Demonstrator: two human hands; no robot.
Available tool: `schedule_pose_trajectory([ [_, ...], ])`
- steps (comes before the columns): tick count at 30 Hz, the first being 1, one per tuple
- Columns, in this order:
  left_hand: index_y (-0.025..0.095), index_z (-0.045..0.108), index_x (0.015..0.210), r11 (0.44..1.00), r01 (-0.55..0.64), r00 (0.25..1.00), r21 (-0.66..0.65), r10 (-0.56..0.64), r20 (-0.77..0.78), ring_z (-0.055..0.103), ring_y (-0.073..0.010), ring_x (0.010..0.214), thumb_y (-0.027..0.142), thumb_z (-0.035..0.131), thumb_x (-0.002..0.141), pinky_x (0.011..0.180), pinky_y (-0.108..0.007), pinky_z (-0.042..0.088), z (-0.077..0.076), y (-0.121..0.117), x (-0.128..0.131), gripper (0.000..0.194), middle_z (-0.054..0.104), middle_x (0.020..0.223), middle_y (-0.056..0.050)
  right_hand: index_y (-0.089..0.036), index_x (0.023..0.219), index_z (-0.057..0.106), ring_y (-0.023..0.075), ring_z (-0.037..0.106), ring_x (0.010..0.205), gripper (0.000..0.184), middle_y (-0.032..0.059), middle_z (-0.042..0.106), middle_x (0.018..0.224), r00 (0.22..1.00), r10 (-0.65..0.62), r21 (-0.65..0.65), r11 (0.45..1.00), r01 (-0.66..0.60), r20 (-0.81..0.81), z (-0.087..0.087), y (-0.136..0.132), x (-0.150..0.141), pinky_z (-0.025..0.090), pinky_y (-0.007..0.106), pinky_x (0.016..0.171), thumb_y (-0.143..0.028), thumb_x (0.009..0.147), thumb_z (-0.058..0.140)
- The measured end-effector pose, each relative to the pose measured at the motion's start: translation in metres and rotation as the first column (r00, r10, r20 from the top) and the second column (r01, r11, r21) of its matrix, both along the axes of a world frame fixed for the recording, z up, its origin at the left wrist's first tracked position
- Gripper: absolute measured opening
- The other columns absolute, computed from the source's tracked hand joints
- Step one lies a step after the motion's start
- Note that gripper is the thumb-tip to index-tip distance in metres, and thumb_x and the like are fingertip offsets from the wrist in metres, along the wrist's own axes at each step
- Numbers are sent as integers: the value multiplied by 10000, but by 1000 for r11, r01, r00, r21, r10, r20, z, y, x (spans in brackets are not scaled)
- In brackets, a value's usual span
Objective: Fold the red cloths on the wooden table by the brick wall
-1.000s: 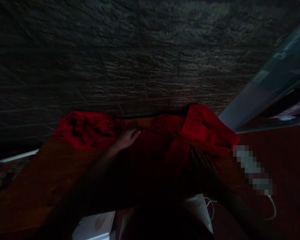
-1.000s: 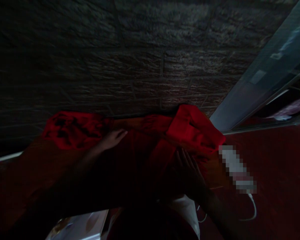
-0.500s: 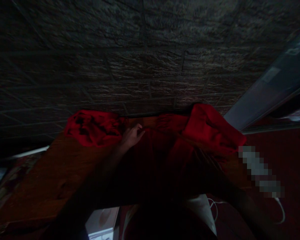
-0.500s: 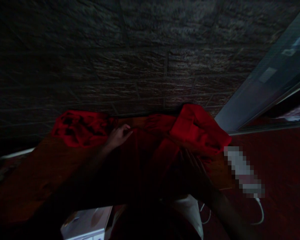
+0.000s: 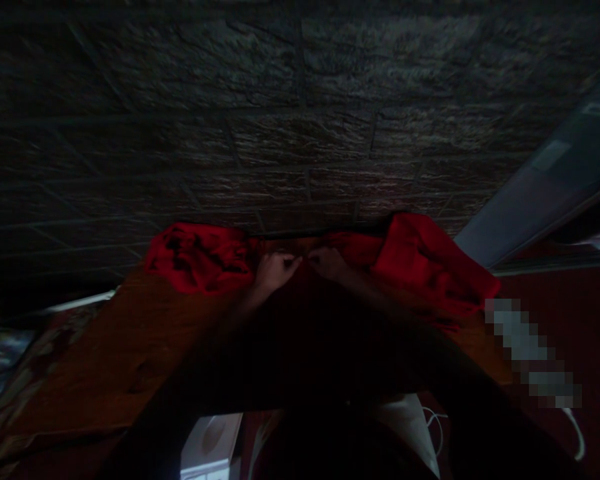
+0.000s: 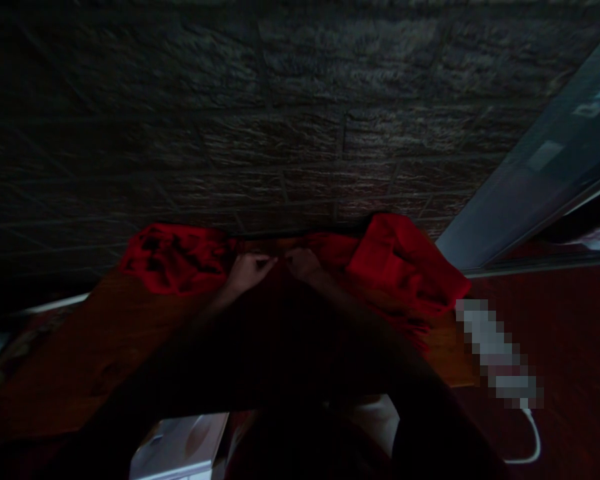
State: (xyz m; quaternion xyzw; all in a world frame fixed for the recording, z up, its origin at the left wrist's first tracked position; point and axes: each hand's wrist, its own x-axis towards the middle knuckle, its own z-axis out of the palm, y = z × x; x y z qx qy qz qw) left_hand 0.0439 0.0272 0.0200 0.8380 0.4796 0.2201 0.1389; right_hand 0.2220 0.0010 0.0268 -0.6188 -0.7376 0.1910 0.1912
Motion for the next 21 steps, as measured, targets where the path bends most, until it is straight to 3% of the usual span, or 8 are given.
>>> schedule_pose_trajectory([
  [5, 252, 778, 972, 983, -94, 990, -157, 75, -123, 692, -271, 996, 383, 556, 892, 866, -371, 515, 4, 5, 9, 271, 758, 1062, -57, -256, 1021, 757, 163, 687, 1016, 223, 1, 744, 1103, 996, -27, 2, 1000, 27, -88, -21, 8, 0, 510, 275, 936, -192, 916, 571],
  [10, 255, 762, 1021, 977, -176, 968, -117, 151, -199, 661, -290, 1058, 294, 535, 892, 920, -413, 498, 1, 4, 14, 264, 733, 1128, -70, -283, 970, 766, 147, 686, 988, 171, -24, 746, 1076, 985, -77, 41, 996, 85, -157, -32, 7, -1, 507, 251, 913, -244, 907, 612],
  [17, 232, 759, 990, 977, -167, 976, -130, 145, -160, 661, -315, 1038, 480, 559, 887, 895, -434, 502, 6, 3, 13, 335, 738, 1088, -96, -260, 982, 761, 158, 685, 981, 154, -6, 746, 1074, 976, -115, 44, 991, 125, -183, -36, 8, -2, 511, 269, 901, -261, 895, 634],
  [21, 237, 765, 933, 986, -130, 976, -108, 108, -189, 664, -281, 1020, 337, 547, 884, 898, -395, 500, 6, 4, 17, 245, 741, 1051, -83, -261, 966, 761, 153, 681, 989, 160, -11, 744, 1074, 979, -95, 53, 993, 106, -179, -35, 8, -2, 502, 260, 906, -257, 908, 612],
])
